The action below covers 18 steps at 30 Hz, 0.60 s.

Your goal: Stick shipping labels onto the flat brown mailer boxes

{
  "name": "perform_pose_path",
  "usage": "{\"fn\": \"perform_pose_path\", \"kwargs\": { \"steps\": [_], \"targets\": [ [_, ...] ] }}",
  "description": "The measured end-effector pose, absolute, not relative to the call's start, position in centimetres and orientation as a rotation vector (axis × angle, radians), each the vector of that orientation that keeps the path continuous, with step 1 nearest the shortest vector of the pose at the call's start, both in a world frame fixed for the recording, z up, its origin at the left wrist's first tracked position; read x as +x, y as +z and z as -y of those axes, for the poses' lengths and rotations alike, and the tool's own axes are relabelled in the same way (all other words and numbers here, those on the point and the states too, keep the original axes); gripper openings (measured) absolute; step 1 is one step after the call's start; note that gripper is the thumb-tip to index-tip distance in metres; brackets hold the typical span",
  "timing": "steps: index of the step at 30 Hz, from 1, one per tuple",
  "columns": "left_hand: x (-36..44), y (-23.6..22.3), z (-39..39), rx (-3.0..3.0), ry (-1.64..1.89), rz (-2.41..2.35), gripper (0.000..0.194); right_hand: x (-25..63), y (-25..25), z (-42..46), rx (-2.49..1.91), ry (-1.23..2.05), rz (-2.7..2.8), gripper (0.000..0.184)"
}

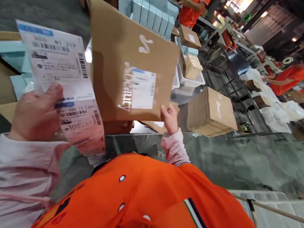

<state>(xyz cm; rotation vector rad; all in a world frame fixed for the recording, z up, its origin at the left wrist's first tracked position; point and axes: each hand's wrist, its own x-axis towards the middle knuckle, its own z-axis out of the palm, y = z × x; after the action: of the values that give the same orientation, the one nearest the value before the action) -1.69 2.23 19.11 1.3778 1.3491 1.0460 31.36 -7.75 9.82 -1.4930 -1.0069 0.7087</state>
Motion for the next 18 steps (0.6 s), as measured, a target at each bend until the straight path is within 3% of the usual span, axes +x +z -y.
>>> {"fn": "perform_pose_path", "kwargs": {
  "steps": [4,7,9,11,15,18],
  "targets": [
    [-1.8,19.5,0.1,1.366,1.012,-1.272,0.087,38.0,11.2,11.0,-1.826,0.685,0.883,0.06],
    [-1.3,17.9,1.9,1.469,1.002,-1.342,0.072,35.2,11.4,9.7,-1.955,0.764,0.956,0.076],
    [-0.7,16.2,2.9,1.544,0.907,-1.342,0.063,30.2,11.1,8.1,-1.756,0.969,1.114,0.087],
    [-0.2,14.6,3.4,1.543,0.728,-1.25,0.059,24.7,10.7,6.9,-1.288,1.326,1.273,0.098],
    [0.1,12.9,3.1,1.36,0.767,-1.092,0.068,18.1,10.2,6.7,-1.131,1.311,1.204,0.062],
    [0.2,12.9,2.8,1.165,0.952,-1.181,0.069,18.0,10.7,6.1,-1.246,1.31,1.356,0.058]
  ]
}}
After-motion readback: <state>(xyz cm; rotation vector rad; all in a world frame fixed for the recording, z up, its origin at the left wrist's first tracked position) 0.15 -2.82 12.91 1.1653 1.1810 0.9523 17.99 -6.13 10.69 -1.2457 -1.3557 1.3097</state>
